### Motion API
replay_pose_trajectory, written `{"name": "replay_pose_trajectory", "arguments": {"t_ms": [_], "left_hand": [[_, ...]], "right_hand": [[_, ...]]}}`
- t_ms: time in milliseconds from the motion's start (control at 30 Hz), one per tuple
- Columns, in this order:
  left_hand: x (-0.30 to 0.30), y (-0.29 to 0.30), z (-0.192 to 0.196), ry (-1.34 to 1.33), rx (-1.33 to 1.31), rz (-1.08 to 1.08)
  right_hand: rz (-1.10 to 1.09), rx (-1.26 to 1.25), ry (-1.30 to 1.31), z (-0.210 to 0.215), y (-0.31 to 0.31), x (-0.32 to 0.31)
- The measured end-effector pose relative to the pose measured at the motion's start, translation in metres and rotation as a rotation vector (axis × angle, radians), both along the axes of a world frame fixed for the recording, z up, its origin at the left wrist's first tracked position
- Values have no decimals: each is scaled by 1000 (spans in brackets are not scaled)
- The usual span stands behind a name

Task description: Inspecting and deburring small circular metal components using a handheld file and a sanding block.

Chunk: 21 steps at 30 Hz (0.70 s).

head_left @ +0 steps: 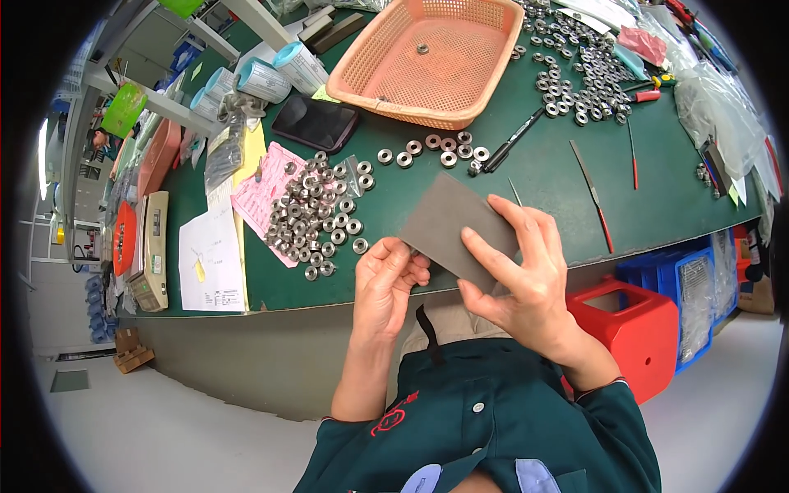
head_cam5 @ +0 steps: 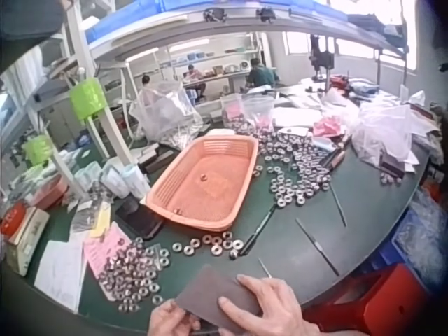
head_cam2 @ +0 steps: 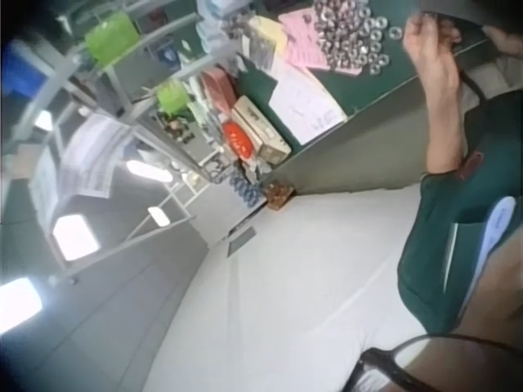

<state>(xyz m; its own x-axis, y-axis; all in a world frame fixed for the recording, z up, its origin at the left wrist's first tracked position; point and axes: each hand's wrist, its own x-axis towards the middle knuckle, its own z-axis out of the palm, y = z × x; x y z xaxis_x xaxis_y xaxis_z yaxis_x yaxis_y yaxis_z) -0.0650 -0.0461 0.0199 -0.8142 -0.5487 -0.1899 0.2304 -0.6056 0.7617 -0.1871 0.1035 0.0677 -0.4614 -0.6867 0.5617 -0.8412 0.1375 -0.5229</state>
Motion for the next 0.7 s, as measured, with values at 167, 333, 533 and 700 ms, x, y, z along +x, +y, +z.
{"name": "replay_pose_trajectory", "arguments": {"t_ms": [167,333,533,700], "left_hand": [[-2,11,6,20,-81,-64],[5,2,5,31,50,-46],[7,5,27,58,9,-73],[2,19,113,862,-410,-632]], "right_hand": [[-107,-159,55,-6,-35,-14],[-137,-164,-27,-8,-15,-19],[-169,-131,-62,-8,-1,-19],[-155,-144,-73,1,9,-21]]}}
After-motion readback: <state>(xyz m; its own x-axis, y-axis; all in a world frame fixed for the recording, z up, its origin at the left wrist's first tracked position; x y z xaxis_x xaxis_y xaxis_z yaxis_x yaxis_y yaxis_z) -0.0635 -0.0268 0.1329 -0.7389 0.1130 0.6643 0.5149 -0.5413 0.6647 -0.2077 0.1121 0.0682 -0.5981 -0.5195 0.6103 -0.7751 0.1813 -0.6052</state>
